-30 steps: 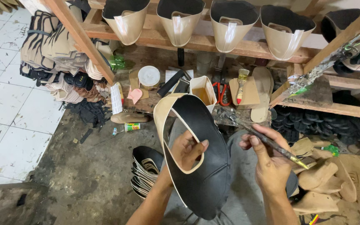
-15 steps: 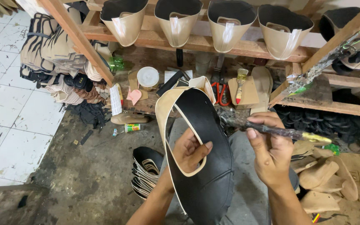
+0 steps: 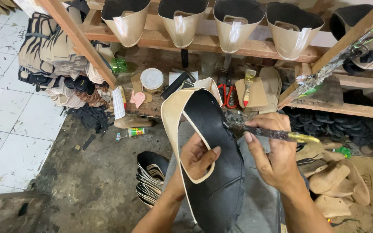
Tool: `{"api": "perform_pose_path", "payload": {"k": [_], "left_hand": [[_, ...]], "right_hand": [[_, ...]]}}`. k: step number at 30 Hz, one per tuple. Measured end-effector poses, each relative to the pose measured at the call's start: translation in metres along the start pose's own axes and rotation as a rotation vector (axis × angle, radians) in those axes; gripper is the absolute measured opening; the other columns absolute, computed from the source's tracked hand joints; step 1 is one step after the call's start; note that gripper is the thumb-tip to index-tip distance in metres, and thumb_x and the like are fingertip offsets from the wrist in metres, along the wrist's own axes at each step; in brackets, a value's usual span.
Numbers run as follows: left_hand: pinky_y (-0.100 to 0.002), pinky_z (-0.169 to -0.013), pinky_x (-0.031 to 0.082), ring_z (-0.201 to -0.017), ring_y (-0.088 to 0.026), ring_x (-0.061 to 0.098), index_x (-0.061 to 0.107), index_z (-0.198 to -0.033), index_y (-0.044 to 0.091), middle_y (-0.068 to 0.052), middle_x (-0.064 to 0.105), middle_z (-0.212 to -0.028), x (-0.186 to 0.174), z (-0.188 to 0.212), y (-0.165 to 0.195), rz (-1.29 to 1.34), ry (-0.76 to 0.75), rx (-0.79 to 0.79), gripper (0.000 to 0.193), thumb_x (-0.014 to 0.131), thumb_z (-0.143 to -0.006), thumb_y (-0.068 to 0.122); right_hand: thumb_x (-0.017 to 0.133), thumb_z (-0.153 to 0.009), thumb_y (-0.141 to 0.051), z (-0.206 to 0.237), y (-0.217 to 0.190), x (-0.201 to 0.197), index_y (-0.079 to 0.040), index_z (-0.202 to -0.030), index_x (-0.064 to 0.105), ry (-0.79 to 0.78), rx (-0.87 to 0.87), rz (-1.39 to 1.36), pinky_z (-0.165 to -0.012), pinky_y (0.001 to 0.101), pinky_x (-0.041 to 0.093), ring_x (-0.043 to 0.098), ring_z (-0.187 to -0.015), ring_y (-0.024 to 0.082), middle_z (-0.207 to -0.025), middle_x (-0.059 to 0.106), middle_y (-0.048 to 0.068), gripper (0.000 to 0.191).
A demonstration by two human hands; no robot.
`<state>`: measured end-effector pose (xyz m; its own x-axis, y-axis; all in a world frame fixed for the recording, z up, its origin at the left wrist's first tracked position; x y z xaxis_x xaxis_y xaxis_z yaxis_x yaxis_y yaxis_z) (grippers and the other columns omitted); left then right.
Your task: The person applies adhesive to the edges of black shoe uppers using a brush, then sets them aside. The person repeats this process on multiple uppers, dipping the brush into a container of glue between applications.
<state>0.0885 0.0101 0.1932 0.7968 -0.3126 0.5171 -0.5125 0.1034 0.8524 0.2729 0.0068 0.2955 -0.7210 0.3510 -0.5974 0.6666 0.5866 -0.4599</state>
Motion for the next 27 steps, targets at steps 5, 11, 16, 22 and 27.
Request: {"api": "perform_pose_path", "payload": {"k": [5, 11, 16, 22, 27], "left_hand": [[-0.023, -0.081, 0.049, -0.093, -0.007, 0.063, 0.056, -0.132, -0.003, -0.004, 0.069, -0.11, -0.009, -0.005, 0.004, 0.078, 0.06, 0.049, 0.034, 0.06, -0.099, 0.003], [-0.023, -0.069, 0.048, -0.079, -0.008, 0.06, 0.057, -0.133, -0.003, -0.007, 0.067, -0.1, -0.017, -0.009, 0.013, 0.181, 0.088, 0.129, 0.033, 0.059, -0.1, -0.001], [-0.022, -0.072, 0.05, -0.082, -0.007, 0.064, 0.056, -0.127, -0.001, -0.006, 0.069, -0.1, -0.006, -0.008, 0.008, 0.17, 0.101, -0.012, 0.031, 0.057, -0.096, 0.001], [-0.023, -0.062, 0.046, -0.072, -0.007, 0.059, 0.057, -0.124, -0.002, -0.005, 0.065, -0.092, -0.021, -0.009, 0.006, 0.105, 0.145, 0.104, 0.024, 0.059, -0.101, 0.003], [-0.022, -0.064, 0.044, -0.074, -0.005, 0.056, 0.056, -0.127, 0.001, -0.002, 0.063, -0.093, -0.045, -0.014, 0.009, 0.097, 0.246, 0.291, 0.026, 0.061, -0.102, 0.003]], "right_hand": [[0.069, -0.085, -0.005, 0.005, -0.001, -0.004, -0.002, -0.108, 0.064, -0.089, 0.016, -0.035, -0.094, 0.0404, 0.044, 0.059, -0.1, 0.033, -0.104, 0.066, 0.014, 0.024], [0.069, -0.081, -0.005, 0.016, -0.004, -0.012, -0.003, -0.104, 0.063, -0.16, -0.013, -0.079, -0.095, 0.044, 0.042, 0.062, -0.093, 0.029, -0.1, 0.066, 0.012, 0.024], [0.069, -0.086, -0.004, 0.005, -0.001, -0.012, -0.002, -0.108, 0.061, -0.073, -0.093, -0.032, -0.096, 0.0446, 0.042, 0.061, -0.098, 0.032, -0.104, 0.065, 0.013, 0.023], [0.068, -0.084, -0.005, 0.004, -0.005, -0.006, -0.003, -0.106, 0.061, -0.141, -0.089, -0.092, -0.096, 0.0445, 0.041, 0.063, -0.094, 0.026, -0.1, 0.066, 0.011, 0.023], [0.066, -0.084, -0.009, 0.018, 0.005, 0.002, -0.003, -0.106, 0.061, -0.256, -0.085, -0.179, -0.099, 0.0463, 0.042, 0.063, -0.097, 0.032, -0.102, 0.067, 0.012, 0.023]]}}
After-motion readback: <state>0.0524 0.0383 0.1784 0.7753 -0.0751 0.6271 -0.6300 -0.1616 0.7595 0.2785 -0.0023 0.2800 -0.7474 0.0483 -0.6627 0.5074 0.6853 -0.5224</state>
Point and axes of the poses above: each hand's wrist, its own z-axis away from the middle knuckle, its own x-axis out of the palm, y = z × x, the point moved 2 cm from there along -z, towards the middle knuckle
